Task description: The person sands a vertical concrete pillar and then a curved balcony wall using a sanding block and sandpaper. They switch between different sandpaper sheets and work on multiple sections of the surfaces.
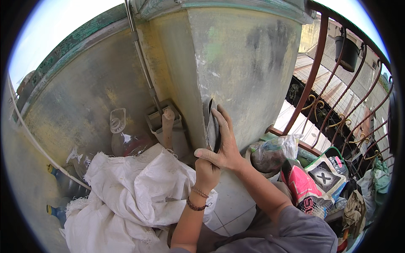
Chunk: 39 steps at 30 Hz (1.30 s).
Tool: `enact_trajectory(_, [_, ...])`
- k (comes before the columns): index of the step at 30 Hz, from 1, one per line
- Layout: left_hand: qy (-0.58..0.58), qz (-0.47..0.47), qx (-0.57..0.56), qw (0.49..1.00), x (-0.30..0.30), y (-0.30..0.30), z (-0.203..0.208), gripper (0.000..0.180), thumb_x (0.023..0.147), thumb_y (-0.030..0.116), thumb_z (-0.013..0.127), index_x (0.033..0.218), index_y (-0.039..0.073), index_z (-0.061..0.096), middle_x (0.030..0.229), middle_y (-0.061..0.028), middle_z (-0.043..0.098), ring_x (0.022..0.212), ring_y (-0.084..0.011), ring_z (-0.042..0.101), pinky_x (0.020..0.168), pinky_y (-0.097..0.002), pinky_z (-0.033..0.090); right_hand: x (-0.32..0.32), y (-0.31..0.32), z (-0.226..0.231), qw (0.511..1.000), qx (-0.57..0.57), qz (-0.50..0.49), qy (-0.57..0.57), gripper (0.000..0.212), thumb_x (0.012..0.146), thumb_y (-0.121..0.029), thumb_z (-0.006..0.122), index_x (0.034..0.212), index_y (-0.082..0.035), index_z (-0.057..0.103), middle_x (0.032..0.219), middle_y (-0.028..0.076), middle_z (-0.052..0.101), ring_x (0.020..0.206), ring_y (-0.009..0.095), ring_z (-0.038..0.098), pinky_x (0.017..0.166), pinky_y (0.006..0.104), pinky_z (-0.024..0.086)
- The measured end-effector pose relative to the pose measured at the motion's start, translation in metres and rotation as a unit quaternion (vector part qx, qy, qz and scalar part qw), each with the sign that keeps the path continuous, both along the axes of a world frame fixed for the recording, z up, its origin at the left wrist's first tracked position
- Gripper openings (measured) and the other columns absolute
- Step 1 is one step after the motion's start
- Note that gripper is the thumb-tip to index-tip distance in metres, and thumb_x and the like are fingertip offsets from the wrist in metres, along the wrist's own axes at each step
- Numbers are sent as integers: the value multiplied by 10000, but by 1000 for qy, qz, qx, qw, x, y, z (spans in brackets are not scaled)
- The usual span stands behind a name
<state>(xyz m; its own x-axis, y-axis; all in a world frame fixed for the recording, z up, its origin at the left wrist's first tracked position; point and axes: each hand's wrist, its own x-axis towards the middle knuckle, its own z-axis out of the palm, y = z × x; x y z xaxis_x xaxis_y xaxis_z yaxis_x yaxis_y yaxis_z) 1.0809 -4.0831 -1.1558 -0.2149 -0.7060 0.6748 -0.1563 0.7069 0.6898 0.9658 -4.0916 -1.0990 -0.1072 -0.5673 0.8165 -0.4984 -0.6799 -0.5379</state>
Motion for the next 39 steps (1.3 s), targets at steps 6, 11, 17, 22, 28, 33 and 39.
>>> enact_trajectory(6, [-20, -168, 76, 983, 14, -10, 19, 513, 838, 17, 600, 1334, -72, 503, 1328, -279, 548, 1274, -422, 515, 1063, -423, 411, 1, -15, 6, 1000, -20, 1, -12, 716, 878, -124, 653, 1506, 31, 345, 1557, 267, 317, 1434, 442, 316, 1167, 512, 266])
enact_trajectory(11, [-14, -1, 54, 998, 8, -40, -4, 765, 849, 145, 652, 1499, -82, 320, 1559, -292, 324, 1472, -383, 304, 1198, -424, 260, 8, -39, 68, 975, -168, -146, 26, 705, 893, -21, 550, 1522, 91, 253, 1584, 303, 232, 1477, 477, 207, 1196, 570, 172])
enact_trajectory(17, [-26, -71, 128, 989, -11, -53, -40, 842, 812, 111, 723, 1501, -97, 286, 1512, -287, 391, 1425, -373, 378, 1169, -394, 301, 22, -94, 72, 958, -143, -216, 125, 791, 934, -198, 603, 1540, 94, 187, 1615, 315, 117, 1507, 490, 60, 1206, 580, 49])
enact_trajectory(22, [-23, -139, 157, 978, -9, -51, -47, 772, 847, 137, 730, 1495, -18, 340, 1533, -186, 387, 1443, -295, 336, 1209, -400, 218, 11, -82, 10, 965, -137, -166, 151, 818, 925, -226, 608, 1545, 88, 177, 1624, 301, 106, 1516, 468, 40, 1209, 581, 40])
enact_trajectory(28, [-4, -133, 148, 980, -3, -52, -45, 963, 808, 134, 762, 1533, -103, 174, 1604, -284, 228, 1501, -350, 238, 1216, -379, 202, 23, -102, 128, 951, -243, -159, 111, 809, 902, -170, 607, 1536, 96, 180, 1605, 311, 153, 1500, 494, 79, 1211, 589, 63])
enact_trajectory(33, [-31, -159, 178, 971, 1, -50, -55, 968, 804, 156, 772, 1527, -100, 181, 1575, -284, 293, 1476, -362, 297, 1197, -390, 256, 22, -74, 34, 973, -146, -113, 141, 795, 918, -167, 605, 1538, 97, 183, 1616, 308, 131, 1509, 485, 55, 1199, 603, 51])
enact_trajectory(39, [-24, -133, 126, 983, -3, -47, -47, 981, 814, 174, 756, 1541, -90, 151, 1591, -294, 249, 1490, -359, 267, 1194, -385, 265, 26, -85, 122, 968, -200, -105, 107, 759, 933, -141, 567, 1545, 86, 179, 1615, 305, 148, 1515, 463, 63, 1203, 592, 51])
